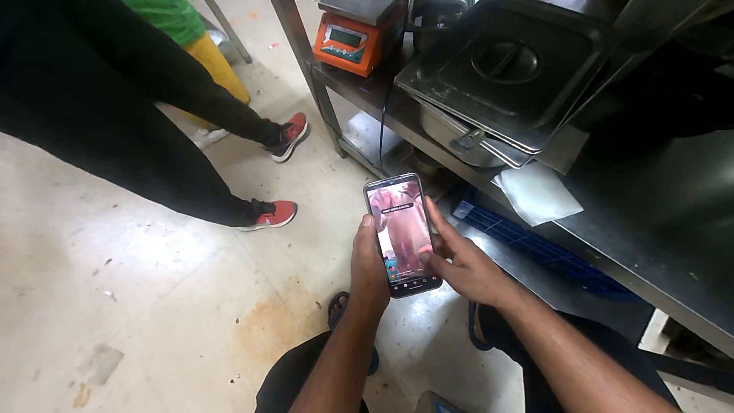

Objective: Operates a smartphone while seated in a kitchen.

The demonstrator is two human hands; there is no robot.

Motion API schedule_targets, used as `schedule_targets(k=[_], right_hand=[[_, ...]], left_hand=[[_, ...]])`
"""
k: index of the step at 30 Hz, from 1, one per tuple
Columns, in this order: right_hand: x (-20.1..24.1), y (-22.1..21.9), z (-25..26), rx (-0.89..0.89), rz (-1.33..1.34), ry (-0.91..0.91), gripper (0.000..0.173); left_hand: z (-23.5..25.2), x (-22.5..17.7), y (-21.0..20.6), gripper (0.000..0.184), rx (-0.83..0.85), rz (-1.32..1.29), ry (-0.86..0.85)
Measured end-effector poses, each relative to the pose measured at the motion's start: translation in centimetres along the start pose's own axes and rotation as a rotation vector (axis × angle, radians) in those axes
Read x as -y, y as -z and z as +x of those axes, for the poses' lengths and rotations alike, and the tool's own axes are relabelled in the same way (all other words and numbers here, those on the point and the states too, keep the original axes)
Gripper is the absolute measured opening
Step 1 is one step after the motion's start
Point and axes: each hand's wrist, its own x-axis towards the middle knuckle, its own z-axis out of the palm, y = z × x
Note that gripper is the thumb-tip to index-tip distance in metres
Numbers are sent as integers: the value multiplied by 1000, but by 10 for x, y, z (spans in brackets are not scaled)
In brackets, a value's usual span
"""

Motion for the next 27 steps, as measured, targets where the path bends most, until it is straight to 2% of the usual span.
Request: schedule_targets(k=[9,27], right_hand=[[0,0,-1,6,-26,22,96],[-1,0,-1,-1,-40,60,98]], left_hand=[[1,1,1,60,8,-4,-10],[2,1,2,59,27,-16,-59]])
